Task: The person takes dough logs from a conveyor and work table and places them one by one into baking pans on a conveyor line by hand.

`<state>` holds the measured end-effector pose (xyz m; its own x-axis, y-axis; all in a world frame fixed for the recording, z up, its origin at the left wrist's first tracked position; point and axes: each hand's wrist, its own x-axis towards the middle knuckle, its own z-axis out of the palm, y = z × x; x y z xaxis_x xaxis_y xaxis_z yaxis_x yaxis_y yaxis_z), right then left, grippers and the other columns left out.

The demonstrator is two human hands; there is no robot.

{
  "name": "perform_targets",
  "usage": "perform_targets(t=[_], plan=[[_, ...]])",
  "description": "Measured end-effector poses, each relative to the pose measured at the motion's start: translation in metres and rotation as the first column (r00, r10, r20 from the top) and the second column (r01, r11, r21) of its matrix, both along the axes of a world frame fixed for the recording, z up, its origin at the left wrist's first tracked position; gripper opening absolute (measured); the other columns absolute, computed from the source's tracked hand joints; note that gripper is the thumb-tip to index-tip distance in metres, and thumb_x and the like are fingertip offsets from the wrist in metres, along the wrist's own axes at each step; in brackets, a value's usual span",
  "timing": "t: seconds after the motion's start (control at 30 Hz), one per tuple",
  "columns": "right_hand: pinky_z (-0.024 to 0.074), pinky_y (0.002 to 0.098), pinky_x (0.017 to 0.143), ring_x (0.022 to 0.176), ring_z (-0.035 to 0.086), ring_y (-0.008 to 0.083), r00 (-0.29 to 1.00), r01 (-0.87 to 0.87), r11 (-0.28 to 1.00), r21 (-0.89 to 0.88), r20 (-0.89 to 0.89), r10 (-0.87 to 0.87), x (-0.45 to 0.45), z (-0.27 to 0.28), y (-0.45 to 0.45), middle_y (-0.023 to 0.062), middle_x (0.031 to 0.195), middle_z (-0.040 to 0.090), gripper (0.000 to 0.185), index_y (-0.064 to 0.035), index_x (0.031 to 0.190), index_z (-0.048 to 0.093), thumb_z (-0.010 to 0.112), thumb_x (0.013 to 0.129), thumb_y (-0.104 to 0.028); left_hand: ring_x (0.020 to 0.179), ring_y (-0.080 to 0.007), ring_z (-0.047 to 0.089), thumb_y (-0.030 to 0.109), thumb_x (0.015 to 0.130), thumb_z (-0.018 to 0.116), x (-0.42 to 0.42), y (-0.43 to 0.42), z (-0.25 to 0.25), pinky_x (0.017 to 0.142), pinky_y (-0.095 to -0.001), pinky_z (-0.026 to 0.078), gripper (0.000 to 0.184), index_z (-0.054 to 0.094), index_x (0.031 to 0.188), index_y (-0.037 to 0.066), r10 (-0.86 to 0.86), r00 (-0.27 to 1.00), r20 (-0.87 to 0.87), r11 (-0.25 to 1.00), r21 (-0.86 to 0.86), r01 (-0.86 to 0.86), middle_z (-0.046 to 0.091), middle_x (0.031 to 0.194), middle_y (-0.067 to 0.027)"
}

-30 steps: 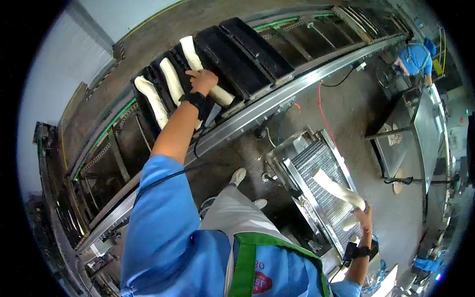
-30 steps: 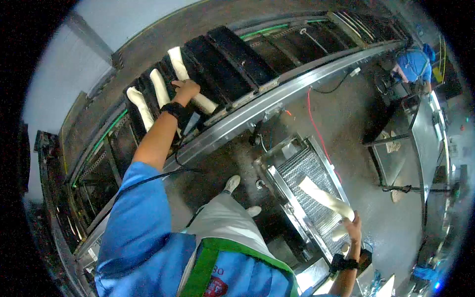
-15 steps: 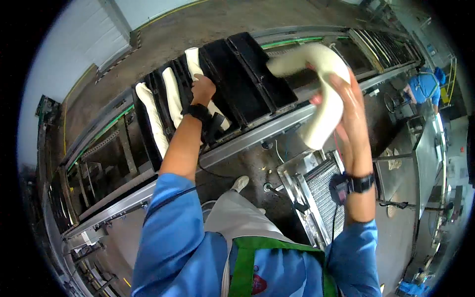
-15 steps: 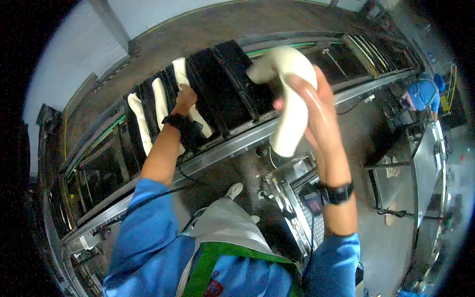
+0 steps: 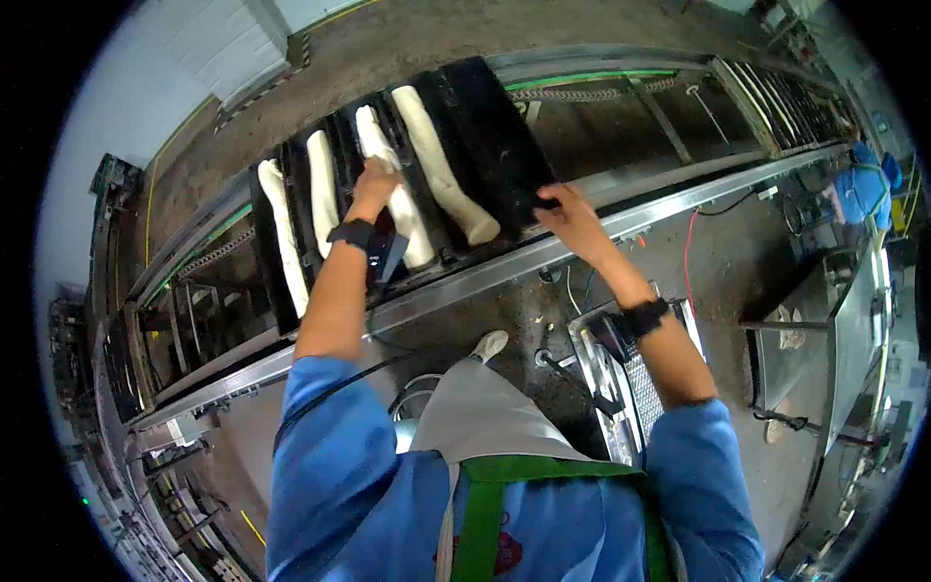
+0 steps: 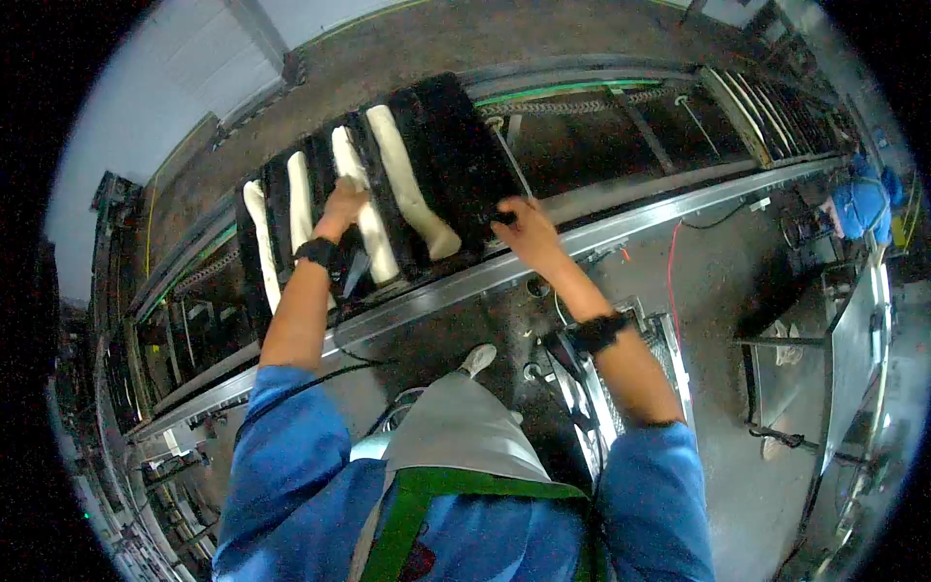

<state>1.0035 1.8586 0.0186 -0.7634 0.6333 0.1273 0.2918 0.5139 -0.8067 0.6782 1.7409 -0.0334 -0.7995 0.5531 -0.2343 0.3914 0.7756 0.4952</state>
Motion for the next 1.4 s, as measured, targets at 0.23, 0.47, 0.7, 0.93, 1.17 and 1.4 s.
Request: perform_targets(t=[0.23,0.47,0.7,0.93,1.17,1.4], plan=[[0.0431,0.0292,0.066,0.082,0.052,0.0215,0.887,0.411,0.908,-0.086,0.267,-0.376,0.269,-0.038,-0.020,0.0144,0.103,0.046,0.037,-0.0014,0.107,0.044,0.058,0.073,-0.010,0.094,-0.0388,0.045,0.021,0.074,0.047,0.055,-0.049,0.043,0.080,-0.0449,0.037,0.033,0.048,0.101,0.002,-0.305,0.858,-0.413,0.939,-0.278,0.201,0.047,0.101,-0.0187],[0.0357,0.0408,0.084,0.102,0.039,0.0392,0.108,0.718,0.616,0.323,0.823,-0.557,0.536,-0.096,-0.184,0.0221,0.112,0.040,0.054,-0.0020,0.112,0.040,0.061,0.063,-0.011,0.094,-0.0360,0.047,0.025,0.075,0.052,0.050,-0.100,0.007,0.082,-0.0390,0.036,0.036,0.052,0.100,-0.002,-0.127,0.949,-0.289,0.986,0.069,0.153,0.053,0.097,-0.0217],[0.0316,0.0465,0.088,0.110,0.033,0.0339,-0.050,0.735,0.608,0.299,0.919,-0.391,0.518,-0.059,-0.234,0.0145,0.119,0.034,0.071,-0.0089,0.121,0.028,0.063,0.059,-0.013,0.105,-0.0346,0.042,0.027,0.075,0.054,0.059,-0.079,-0.006,0.088,-0.0366,0.033,0.049,0.042,0.112,-0.004,-0.178,0.952,-0.247,0.974,0.091,0.206,0.045,0.112,-0.0216],[0.0417,0.0402,0.065,0.080,0.052,0.0340,0.284,0.603,0.754,0.262,0.812,-0.510,0.531,-0.049,-0.197,0.0183,0.087,0.053,0.041,0.0015,0.094,0.048,0.062,0.060,-0.018,0.113,-0.0356,0.030,0.026,0.072,0.056,0.164,-0.023,0.054,0.089,-0.0434,0.028,0.051,0.039,0.116,0.007,-0.394,0.754,-0.526,0.869,0.054,0.492,0.026,0.127,-0.0179],[0.0428,0.0257,0.059,0.070,0.052,0.0141,0.674,0.718,0.611,-0.333,0.114,-0.730,0.377,0.083,-0.120,0.0096,0.082,0.054,0.031,0.0051,0.093,0.050,0.054,0.070,-0.015,0.106,-0.0269,0.038,0.019,0.074,0.054,0.221,0.038,0.036,0.084,-0.0420,0.034,0.032,0.049,0.104,0.010,-0.643,0.475,-0.601,0.534,0.093,0.841,0.047,0.110,-0.0042],[0.0482,0.0207,0.052,0.062,0.053,0.0106,0.747,0.308,0.702,-0.642,-0.293,-0.596,0.171,0.158,-0.022,0.0085,0.079,0.052,0.036,0.0024,0.097,0.045,0.059,0.074,-0.021,0.088,-0.0252,0.044,0.021,0.074,0.055,0.221,0.035,0.050,0.075,-0.0392,0.037,0.021,0.052,0.090,0.008,-0.695,0.475,-0.540,0.580,-0.029,0.814,0.048,0.092,-0.0052]])
